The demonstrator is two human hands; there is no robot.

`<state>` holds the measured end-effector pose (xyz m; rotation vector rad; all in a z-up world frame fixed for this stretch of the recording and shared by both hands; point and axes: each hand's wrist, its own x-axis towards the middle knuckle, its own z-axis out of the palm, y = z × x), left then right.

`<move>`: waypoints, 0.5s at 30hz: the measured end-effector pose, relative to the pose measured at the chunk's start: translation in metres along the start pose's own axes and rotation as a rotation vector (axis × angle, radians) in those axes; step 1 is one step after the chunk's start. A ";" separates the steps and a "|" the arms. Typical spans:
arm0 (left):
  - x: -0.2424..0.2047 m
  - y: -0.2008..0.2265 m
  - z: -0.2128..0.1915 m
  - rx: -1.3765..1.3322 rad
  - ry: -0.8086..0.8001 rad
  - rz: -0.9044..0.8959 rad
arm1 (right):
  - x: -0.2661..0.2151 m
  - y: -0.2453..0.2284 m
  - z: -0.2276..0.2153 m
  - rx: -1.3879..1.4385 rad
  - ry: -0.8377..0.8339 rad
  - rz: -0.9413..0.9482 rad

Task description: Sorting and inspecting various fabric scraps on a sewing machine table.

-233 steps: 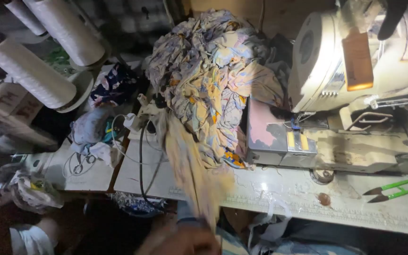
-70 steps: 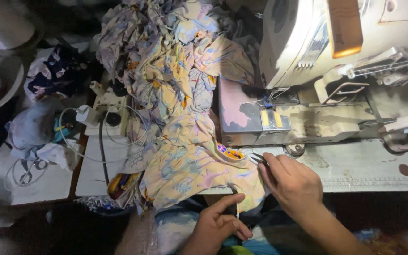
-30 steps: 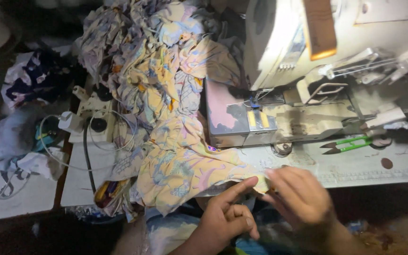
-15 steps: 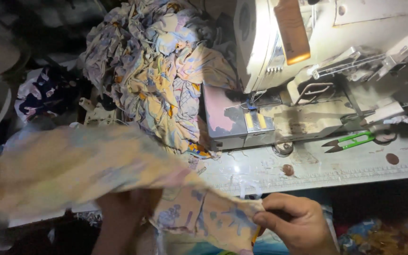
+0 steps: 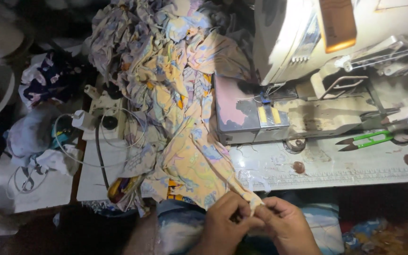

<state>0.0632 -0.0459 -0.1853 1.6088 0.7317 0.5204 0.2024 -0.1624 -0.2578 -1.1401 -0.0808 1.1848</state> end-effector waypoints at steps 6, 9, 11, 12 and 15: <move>0.010 -0.028 -0.017 -0.827 0.085 -0.435 | 0.005 -0.033 0.000 0.104 -0.236 0.040; 0.004 -0.011 -0.031 -1.024 -0.046 -0.601 | -0.001 -0.047 0.010 0.027 -0.323 0.085; 0.001 -0.009 -0.035 -0.875 -0.089 -0.625 | -0.005 -0.048 0.015 0.011 -0.360 0.078; 0.002 -0.012 -0.036 -0.755 -0.066 -0.586 | -0.005 -0.047 0.018 -0.054 -0.361 0.015; 0.001 -0.008 -0.043 -0.553 -0.029 -0.452 | -0.002 -0.045 0.018 -0.259 -0.310 -0.068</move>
